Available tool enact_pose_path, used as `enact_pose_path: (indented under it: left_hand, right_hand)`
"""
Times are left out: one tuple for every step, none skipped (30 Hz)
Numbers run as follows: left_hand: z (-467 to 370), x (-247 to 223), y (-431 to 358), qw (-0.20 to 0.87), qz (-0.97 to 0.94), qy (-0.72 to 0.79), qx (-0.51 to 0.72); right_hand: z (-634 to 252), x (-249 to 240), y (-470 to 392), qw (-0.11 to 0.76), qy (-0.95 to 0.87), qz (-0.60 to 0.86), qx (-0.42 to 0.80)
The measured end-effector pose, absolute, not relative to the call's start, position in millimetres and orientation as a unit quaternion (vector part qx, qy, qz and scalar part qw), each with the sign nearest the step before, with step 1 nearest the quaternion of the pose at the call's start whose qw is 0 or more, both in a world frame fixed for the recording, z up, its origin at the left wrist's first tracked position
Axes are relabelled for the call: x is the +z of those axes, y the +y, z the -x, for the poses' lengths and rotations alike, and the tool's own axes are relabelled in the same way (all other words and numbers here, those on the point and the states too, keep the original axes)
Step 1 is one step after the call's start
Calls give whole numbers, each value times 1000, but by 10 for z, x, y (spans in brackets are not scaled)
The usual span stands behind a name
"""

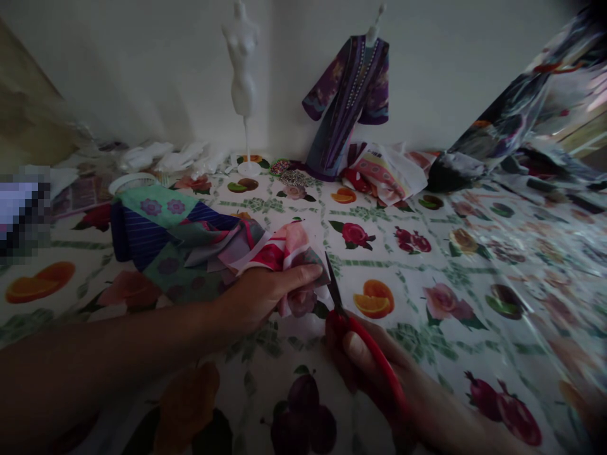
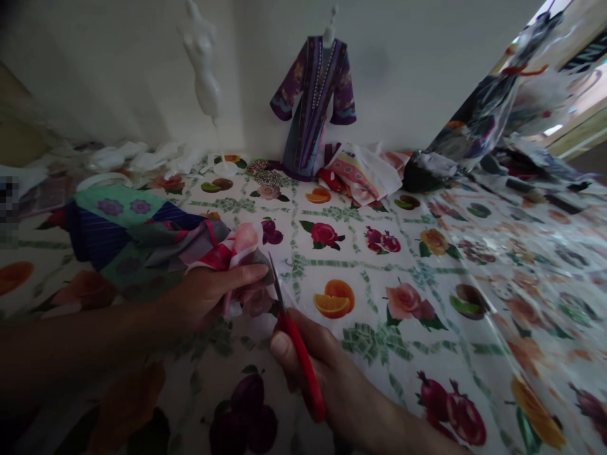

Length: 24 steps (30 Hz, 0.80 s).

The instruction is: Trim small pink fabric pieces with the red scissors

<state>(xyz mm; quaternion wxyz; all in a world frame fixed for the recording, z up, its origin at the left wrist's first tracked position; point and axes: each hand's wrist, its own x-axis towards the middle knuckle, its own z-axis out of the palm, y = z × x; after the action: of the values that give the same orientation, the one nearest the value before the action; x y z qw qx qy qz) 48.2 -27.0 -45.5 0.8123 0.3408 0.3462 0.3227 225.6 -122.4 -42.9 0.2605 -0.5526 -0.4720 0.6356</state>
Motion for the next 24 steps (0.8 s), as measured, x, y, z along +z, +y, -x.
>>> enact_pose_path:
  left_hand:
    - [-481, -455, -270, 809, -343, 350, 324]
    - [-480, -456, -270, 805, -347, 355, 324]
    - [-479, -461, -270, 800, -350, 361, 326]
    - [-478, -467, -269, 796, -355, 364, 329]
    - [-478, -475, -268, 794, -358, 365, 330]
    - [-477, -484, -267, 792, -361, 365, 331]
    - [-478, -493, -266, 790, -365, 364, 331]
    - [-478, -502, -264, 790, -368, 362, 331]
    - [-479, -511, -262, 790, -369, 360, 332]
    - [-479, -518, -261, 790, -369, 359, 332]
    - [-479, -523, -259, 790, -369, 359, 334]
    - [-480, -525, -258, 790, -369, 359, 334]
    - [-480, -525, -258, 788, -370, 361, 334]
    - [-480, -522, -258, 786, -371, 363, 335]
    - [-481, -517, -258, 785, -372, 364, 336]
    - [-482, -511, -259, 786, -372, 361, 338]
    - [-483, -504, -261, 788, -371, 356, 339]
    - [-484, -498, -262, 791, -371, 350, 338]
    - [-485, -492, -263, 794, -372, 344, 336]
    - [-485, -489, -264, 794, -375, 341, 335]
    - [-485, -487, -265, 794, -380, 339, 333]
    - [-484, -487, -266, 794, -382, 337, 332]
    - [-482, -489, -266, 794, -382, 336, 333]
    - [-480, -493, -265, 793, -381, 337, 336]
  right_hand:
    - [-2259, -434, -1227, 262, -472, 549, 638]
    - [-2264, -439, -1232, 264, -472, 546, 640]
    - [-2269, -442, -1239, 264, -473, 542, 643]
    - [-2274, -445, -1245, 263, -474, 539, 645]
    - [-2278, -446, -1252, 262, -474, 539, 645]
    - [-2281, -448, -1258, 259, -475, 540, 645]
    - [-2283, -452, -1263, 256, -478, 541, 643]
    - [-2283, -458, -1268, 254, -480, 542, 642]
    - [-2281, -466, -1272, 255, -480, 542, 641]
    - [-2277, -478, -1275, 256, -481, 540, 641]
    - [-2273, -490, -1276, 260, -480, 537, 643]
    - [-2267, -502, -1276, 265, -476, 534, 647]
    - [-2261, -511, -1273, 271, -468, 535, 649]
    - [-2254, -517, -1269, 274, -462, 536, 651]
    - [-2249, -518, -1264, 276, -457, 539, 652]
    - [-2244, -515, -1258, 274, -451, 544, 652]
    - [-2240, -510, -1255, 270, -449, 546, 654]
    - [-2238, -507, -1254, 268, -450, 547, 653]
    - [-2238, -506, -1257, 268, -453, 547, 651]
    - [-2239, -511, -1263, 268, -455, 546, 651]
    - [-2242, -522, -1272, 273, -454, 548, 648]
    - [-2245, -537, -1284, 275, -455, 548, 647]
    - [-2250, -555, -1296, 278, -456, 548, 645]
    - [-2254, -573, -1307, 281, -456, 548, 643]
